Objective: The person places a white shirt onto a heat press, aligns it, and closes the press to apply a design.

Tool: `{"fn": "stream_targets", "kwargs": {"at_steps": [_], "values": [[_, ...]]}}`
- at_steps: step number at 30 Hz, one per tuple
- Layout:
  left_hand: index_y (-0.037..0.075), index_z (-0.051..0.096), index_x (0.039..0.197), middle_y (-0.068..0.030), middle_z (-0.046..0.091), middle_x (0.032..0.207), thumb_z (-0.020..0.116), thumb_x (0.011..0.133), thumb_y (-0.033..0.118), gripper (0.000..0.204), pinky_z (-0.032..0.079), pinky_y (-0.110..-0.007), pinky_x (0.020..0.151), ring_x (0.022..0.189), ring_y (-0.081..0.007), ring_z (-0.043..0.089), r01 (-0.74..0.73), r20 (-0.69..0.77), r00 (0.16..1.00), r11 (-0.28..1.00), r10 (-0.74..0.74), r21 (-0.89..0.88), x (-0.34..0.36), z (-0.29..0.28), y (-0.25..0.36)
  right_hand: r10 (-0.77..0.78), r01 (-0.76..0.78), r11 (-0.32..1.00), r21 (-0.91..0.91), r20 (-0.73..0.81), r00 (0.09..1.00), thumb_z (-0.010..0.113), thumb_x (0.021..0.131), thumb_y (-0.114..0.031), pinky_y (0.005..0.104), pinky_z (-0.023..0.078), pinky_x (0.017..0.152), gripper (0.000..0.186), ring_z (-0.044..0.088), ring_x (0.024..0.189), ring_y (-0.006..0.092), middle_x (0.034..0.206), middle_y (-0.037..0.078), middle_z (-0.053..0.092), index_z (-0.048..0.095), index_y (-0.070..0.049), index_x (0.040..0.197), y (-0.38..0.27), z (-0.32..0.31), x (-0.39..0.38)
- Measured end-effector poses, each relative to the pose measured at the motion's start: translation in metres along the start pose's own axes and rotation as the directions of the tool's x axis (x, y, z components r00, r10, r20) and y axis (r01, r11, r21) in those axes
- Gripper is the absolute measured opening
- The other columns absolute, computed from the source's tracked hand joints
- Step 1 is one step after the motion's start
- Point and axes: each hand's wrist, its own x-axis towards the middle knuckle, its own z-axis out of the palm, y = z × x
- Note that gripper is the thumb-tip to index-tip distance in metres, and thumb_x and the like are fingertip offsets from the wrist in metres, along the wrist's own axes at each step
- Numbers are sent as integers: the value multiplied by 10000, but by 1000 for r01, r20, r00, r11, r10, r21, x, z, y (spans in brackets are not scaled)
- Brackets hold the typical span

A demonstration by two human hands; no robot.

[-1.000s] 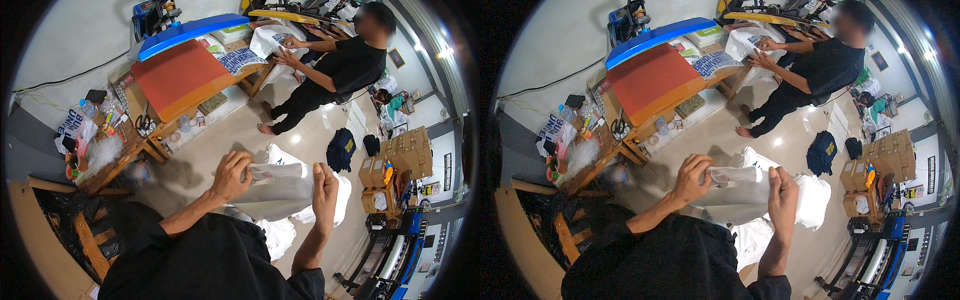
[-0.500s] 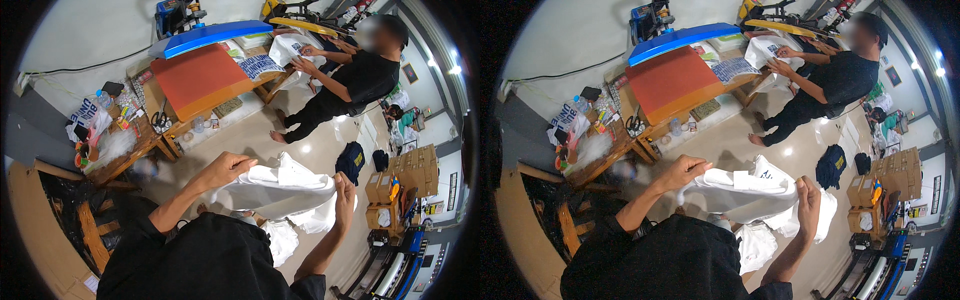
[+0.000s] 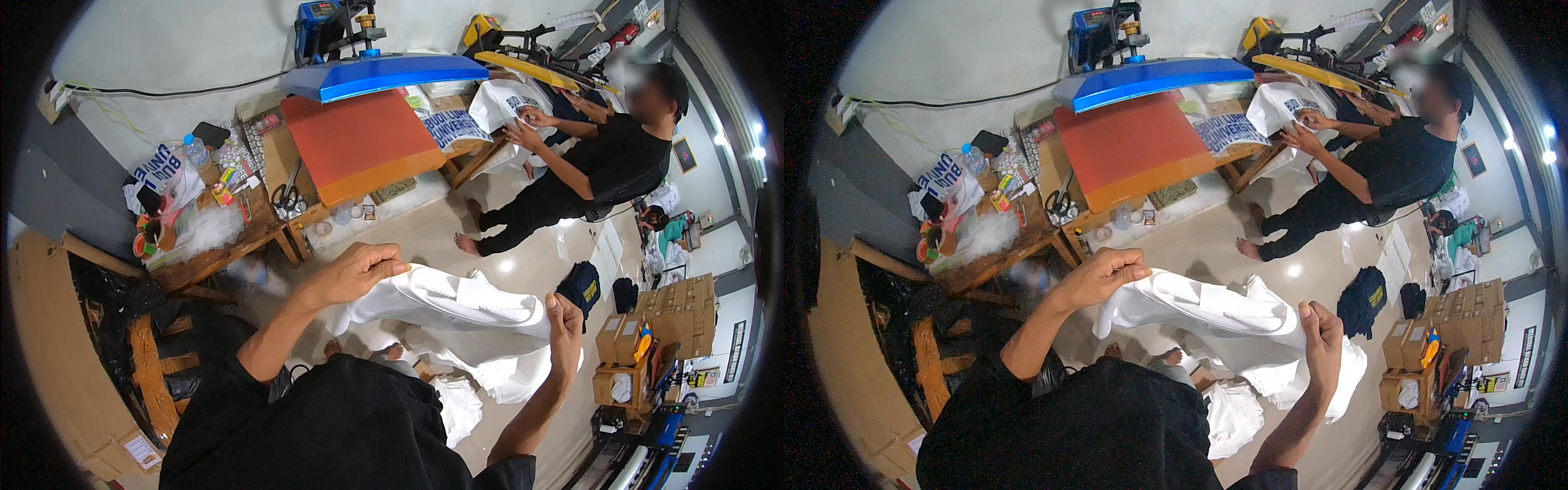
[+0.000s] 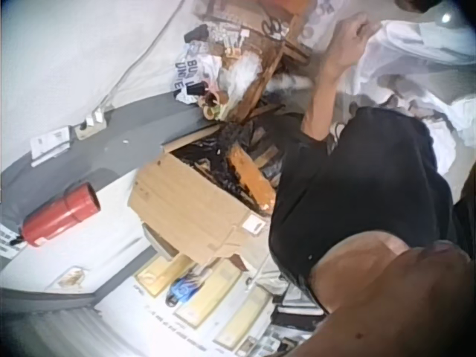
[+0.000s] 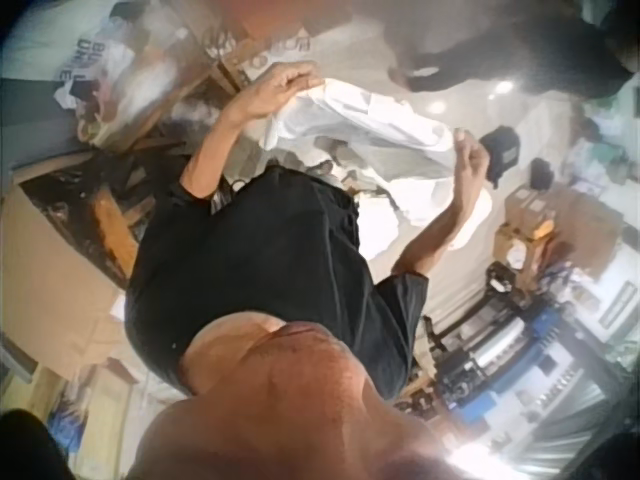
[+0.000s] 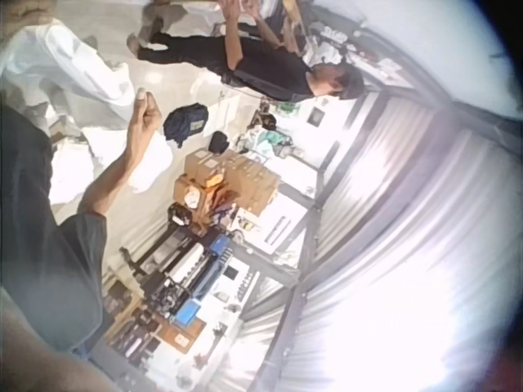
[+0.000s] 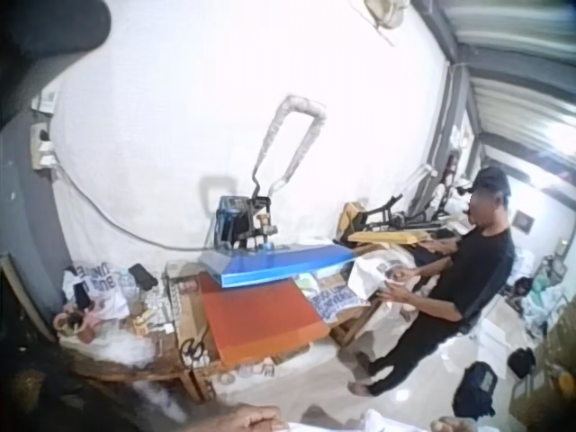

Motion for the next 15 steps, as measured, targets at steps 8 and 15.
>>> {"fn": "stream_targets", "kwargs": {"at_steps": [8,15], "values": [[4,540,804,38,478,636,642,942,202,262,395,-254,598,634,-67,442,40,-193,979,991,-64,-128,9,-32,20,-15,-50,982,180,347,938,742,823,-196,217,264,565,271,368,614,35,644,-82,461,545,-71,685,32,-3,66],[8,568,925,12,627,809,704,863,86,168,438,-242,675,761,-67,557,353,-201,921,933,-334,70,7,-71,37,-101,-5,975,221,464,880,737,835,-158,221,303,594,245,398,627,40,668,-70,487,545,-72,709,22,29,148]]}}
